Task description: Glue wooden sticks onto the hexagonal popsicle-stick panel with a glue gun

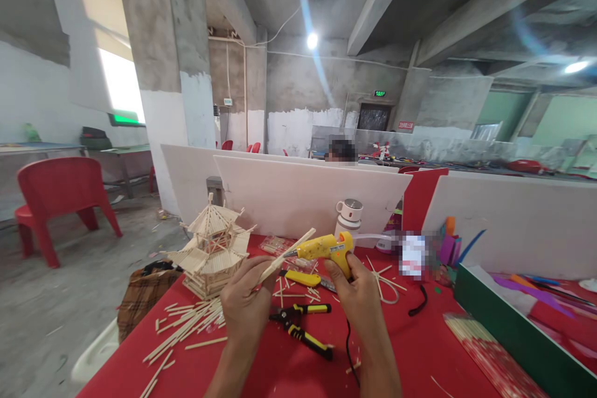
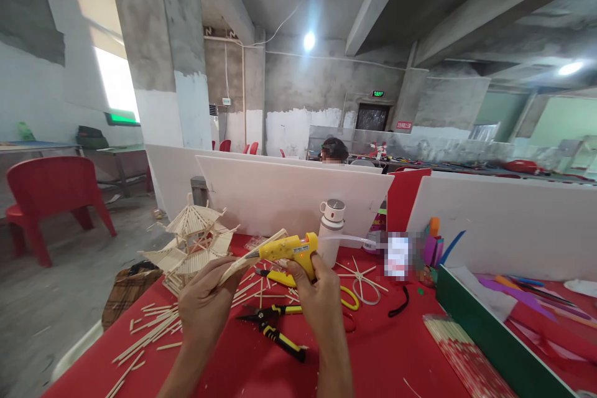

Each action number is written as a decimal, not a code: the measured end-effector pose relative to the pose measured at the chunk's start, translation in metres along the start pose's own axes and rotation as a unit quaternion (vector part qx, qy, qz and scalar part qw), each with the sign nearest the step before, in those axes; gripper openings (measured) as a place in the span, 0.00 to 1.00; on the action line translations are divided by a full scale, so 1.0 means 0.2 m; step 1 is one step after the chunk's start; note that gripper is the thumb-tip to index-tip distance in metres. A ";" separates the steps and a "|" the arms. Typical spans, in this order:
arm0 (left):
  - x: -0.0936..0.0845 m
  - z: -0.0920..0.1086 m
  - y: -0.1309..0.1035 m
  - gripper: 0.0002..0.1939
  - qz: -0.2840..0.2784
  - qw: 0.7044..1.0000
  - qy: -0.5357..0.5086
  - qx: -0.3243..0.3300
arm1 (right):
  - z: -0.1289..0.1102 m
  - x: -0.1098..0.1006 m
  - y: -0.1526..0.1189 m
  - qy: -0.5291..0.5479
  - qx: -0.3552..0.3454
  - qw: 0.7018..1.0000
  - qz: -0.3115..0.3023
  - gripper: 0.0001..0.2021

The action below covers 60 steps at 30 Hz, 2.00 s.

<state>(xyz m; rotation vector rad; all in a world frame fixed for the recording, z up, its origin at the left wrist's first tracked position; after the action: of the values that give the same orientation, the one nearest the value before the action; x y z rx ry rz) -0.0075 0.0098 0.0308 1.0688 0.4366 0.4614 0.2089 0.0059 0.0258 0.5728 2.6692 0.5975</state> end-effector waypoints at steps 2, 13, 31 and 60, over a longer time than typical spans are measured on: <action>-0.01 0.00 0.00 0.05 0.003 1.000 -0.001 0.002 | 0.02 -0.01 0.01 -0.010 0.011 1.000 0.014 0.23; -0.01 0.01 0.00 0.05 -0.004 1.000 0.000 -0.008 | 0.07 -0.14 0.06 -0.063 0.055 0.989 0.123 0.26; 0.03 -0.02 -0.03 0.10 -0.023 0.991 0.103 0.079 | 0.02 -0.02 0.01 0.132 0.067 0.989 -0.005 0.21; 0.08 0.06 0.09 0.11 -0.060 0.976 0.017 0.207 | 0.25 -0.03 0.11 0.386 0.196 0.896 0.099 0.25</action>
<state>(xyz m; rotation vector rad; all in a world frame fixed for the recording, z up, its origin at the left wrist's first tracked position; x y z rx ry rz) 0.0096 0.0177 0.0511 1.4278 0.6420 0.2875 0.2407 0.0374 -0.0045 0.8674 3.5617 0.3807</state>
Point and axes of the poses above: each hand's wrist, its own y-axis towards the middle knuckle, its own x-axis out of the palm, z = x × y, the point moved 4 cm from there along y, towards the middle knuckle, and after that the axes turned 3 degrees about x, right-handed, at the moved point
